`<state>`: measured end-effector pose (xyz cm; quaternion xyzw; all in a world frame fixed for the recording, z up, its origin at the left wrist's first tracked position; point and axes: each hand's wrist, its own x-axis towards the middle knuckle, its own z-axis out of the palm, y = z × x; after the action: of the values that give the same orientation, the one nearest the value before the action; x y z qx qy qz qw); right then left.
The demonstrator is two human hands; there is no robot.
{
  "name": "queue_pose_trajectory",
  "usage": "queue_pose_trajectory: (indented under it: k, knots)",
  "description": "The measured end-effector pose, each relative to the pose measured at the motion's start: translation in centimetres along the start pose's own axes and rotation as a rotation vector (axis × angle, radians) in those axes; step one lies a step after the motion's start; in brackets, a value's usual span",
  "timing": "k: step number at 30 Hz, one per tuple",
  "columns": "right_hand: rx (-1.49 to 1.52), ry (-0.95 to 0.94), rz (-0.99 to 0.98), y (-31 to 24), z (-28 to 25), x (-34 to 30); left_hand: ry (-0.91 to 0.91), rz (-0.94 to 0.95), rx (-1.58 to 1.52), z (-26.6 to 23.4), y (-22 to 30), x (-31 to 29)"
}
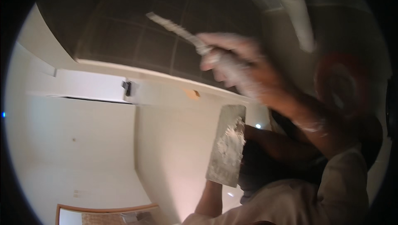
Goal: The person applies white plaster to a wall and ceiling corner using a putty knife and a hawk.
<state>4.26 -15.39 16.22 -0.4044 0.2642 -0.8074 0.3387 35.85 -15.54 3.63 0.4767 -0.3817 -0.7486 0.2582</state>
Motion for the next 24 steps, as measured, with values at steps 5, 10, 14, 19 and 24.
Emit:
queue_pose_trajectory:
  k: [5, 10, 14, 19, 24]
  knots:
    - [-0.508, 0.1, 0.281, -5.0, -7.4, -9.4, -0.198, 0.108, -0.235, -4.0, -2.8, 2.3]
    - [-0.784, 0.042, 0.658, -8.9, -5.7, -16.0, -0.491, -0.21, -0.657, 2.6, -4.4, 4.9]
    - [-1.164, -0.095, 0.411, -9.3, -4.0, -18.3, -0.428, -0.2, -0.381, 6.1, -4.9, 4.6]
    - [-1.713, -0.221, 0.258, -9.4, -1.4, -14.4, -0.543, -0.101, -0.192, 3.4, -4.8, 9.9]
    - [-1.785, -0.35, 0.51, -8.6, 0.8, -11.2, -0.562, -0.194, -0.287, 2.4, -1.4, 6.7]
